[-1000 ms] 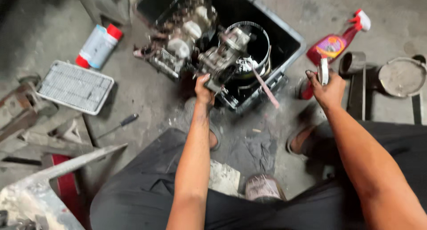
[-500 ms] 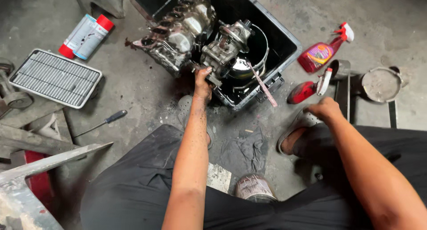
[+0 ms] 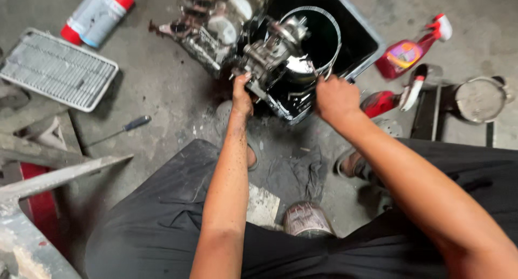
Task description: The person sits on the workshop floor and cleans a greasy carburetor over a black parts-washing tray. They hold the carburetor with one hand while scrubbing its openings and surfaces with a small brush, occasionally spraying it with liquid from a spray bottle and dipping the brush into a bucket of cleaning fluid.
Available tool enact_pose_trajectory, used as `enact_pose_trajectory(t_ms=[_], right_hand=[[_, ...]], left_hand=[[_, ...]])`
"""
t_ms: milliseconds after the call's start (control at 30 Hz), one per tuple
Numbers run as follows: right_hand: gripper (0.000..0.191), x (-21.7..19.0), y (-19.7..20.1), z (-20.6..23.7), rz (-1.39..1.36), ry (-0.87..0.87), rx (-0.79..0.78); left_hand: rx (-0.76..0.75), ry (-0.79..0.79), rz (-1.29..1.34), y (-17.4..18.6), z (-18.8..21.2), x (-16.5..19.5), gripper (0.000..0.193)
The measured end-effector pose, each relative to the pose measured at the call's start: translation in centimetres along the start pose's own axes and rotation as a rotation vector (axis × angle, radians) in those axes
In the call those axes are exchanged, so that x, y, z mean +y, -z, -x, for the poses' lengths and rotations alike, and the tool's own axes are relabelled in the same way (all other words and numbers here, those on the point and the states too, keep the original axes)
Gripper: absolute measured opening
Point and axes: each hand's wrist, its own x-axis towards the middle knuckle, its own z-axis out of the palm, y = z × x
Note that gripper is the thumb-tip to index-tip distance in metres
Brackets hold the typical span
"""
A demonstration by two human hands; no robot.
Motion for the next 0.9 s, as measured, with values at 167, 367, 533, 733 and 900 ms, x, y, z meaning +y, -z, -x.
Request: enact_pose_trajectory(t_ms=[167,367,533,733,900], right_hand=[[0.025,2.8,-0.8,-0.7,-0.051,-0.073,-0.2],[0.034,4.0,3.0,-6.4,-0.133,-0.086,-0.221],[0.031,2.5,-0.1,-15.3,0.002,0.06,-0.442],[0.032,1.0,-5.7,-19.6,-0.003,0.114,-0.443],[0.028,4.5,-2.1,-17.9,0.089,0.159,-0.474]], left_hand=[[-0.044,-0.075,0.007,1.3,-0.4,-0.8,0.04],[0.094,0.115,0.102,2.8,-1.3,-2.2,0.042],[0.132,0.072,0.141,3.6,-0.9,-3.1,0.043],[0.223,0.103,0.163,4.0,-0.3,-3.4,0.039],[0.282,0.132,0.132,2.5,0.1,-2.4,0.033]])
